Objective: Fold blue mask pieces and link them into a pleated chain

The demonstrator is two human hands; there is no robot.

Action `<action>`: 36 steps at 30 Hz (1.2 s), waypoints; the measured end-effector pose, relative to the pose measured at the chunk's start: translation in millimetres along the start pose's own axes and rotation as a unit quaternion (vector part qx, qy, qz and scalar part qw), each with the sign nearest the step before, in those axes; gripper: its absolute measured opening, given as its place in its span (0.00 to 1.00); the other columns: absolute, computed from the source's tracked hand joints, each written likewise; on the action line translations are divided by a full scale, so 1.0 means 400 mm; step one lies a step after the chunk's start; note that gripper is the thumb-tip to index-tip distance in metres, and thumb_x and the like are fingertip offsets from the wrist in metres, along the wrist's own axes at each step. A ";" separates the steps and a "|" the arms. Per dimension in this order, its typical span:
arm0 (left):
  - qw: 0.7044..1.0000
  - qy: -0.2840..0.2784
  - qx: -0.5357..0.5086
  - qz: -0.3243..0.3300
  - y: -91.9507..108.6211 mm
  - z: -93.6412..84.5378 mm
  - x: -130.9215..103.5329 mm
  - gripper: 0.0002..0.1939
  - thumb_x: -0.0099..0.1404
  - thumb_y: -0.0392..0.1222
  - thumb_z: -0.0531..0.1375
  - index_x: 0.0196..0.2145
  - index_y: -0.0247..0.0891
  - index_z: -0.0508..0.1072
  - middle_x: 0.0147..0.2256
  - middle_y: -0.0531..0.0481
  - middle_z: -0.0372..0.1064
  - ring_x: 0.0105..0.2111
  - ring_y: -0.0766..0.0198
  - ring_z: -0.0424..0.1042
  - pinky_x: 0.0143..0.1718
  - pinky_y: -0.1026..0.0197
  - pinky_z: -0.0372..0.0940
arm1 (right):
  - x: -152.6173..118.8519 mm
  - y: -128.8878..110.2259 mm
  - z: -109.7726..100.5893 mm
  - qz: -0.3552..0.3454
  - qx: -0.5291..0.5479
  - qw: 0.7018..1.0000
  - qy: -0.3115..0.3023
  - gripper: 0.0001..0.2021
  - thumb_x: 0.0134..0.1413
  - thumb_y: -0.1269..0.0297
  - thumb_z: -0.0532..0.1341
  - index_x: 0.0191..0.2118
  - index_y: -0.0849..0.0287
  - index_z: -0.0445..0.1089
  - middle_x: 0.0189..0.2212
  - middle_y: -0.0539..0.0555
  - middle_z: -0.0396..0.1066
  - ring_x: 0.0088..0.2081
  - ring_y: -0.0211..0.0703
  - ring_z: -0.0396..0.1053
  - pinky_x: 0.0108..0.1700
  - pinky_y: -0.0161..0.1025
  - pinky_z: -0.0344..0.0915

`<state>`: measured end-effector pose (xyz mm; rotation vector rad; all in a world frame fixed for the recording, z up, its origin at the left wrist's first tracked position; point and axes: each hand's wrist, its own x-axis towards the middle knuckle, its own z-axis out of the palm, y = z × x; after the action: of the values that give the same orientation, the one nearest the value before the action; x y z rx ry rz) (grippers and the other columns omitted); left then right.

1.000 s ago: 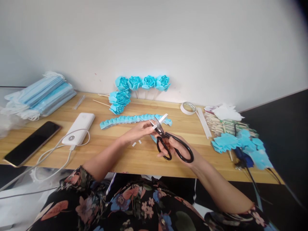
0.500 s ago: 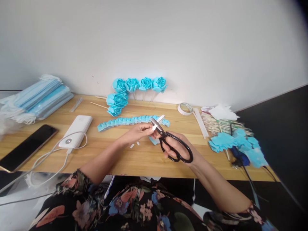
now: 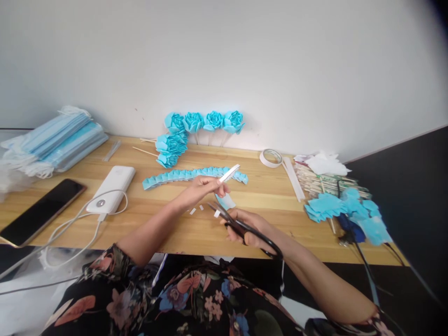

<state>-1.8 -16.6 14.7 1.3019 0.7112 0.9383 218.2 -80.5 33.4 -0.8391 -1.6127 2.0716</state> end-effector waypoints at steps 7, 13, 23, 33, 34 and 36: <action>1.000 -0.018 0.001 -0.009 0.002 0.002 0.000 0.25 0.65 0.59 0.61 0.28 0.31 0.78 0.33 0.41 0.76 0.36 0.58 0.75 0.42 0.57 0.67 | -0.021 -0.027 -0.053 -0.080 0.001 0.997 0.020 0.27 0.61 0.41 0.57 0.50 0.62 0.66 0.27 0.48 0.65 0.23 0.33 0.61 0.39 0.45 0.73; 0.999 -0.042 0.009 -0.007 0.010 -0.001 0.000 0.25 0.63 0.60 0.63 0.26 0.32 0.78 0.32 0.43 0.77 0.34 0.61 0.74 0.40 0.59 0.68 | -0.018 -0.005 -0.070 -0.080 0.004 0.996 0.037 0.25 0.64 0.43 0.54 0.51 0.63 0.67 0.29 0.51 0.66 0.26 0.35 0.62 0.41 0.46 0.73; 0.997 -0.043 0.067 -0.011 0.011 -0.004 -0.002 0.23 0.64 0.60 0.62 0.29 0.34 0.79 0.33 0.45 0.77 0.34 0.63 0.74 0.40 0.61 0.67 | -0.010 -0.021 -0.069 -0.082 -0.019 0.994 0.065 0.25 0.65 0.44 0.54 0.50 0.63 0.68 0.26 0.50 0.65 0.24 0.35 0.62 0.37 0.43 0.74; 0.995 -0.035 0.088 0.019 0.013 -0.002 -0.001 0.24 0.65 0.61 0.61 0.29 0.34 0.77 0.34 0.44 0.76 0.37 0.59 0.73 0.43 0.57 0.66 | -0.006 -0.023 -0.053 -0.059 -0.025 0.992 0.104 0.26 0.61 0.41 0.57 0.45 0.64 0.70 0.20 0.45 0.62 0.17 0.32 0.57 0.26 0.38 0.71; 0.995 -0.036 0.092 0.022 0.013 -0.003 -0.001 0.24 0.65 0.61 0.60 0.29 0.34 0.77 0.34 0.44 0.75 0.38 0.59 0.73 0.44 0.57 0.66 | -0.005 -0.023 -0.052 -0.057 -0.022 0.992 0.106 0.26 0.61 0.41 0.57 0.45 0.63 0.70 0.19 0.45 0.61 0.16 0.31 0.56 0.25 0.37 0.70; 0.994 -0.036 0.099 0.029 0.015 -0.003 -0.001 0.25 0.65 0.60 0.60 0.29 0.34 0.77 0.34 0.44 0.75 0.38 0.58 0.73 0.44 0.57 0.66 | -0.004 -0.024 -0.049 -0.055 -0.014 0.993 0.108 0.26 0.60 0.41 0.58 0.44 0.63 0.70 0.19 0.44 0.60 0.15 0.30 0.55 0.23 0.36 0.69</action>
<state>-3.9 -16.3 20.2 1.5305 0.7259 0.8798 231.8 -64.5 40.0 -0.9265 -1.5372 1.8195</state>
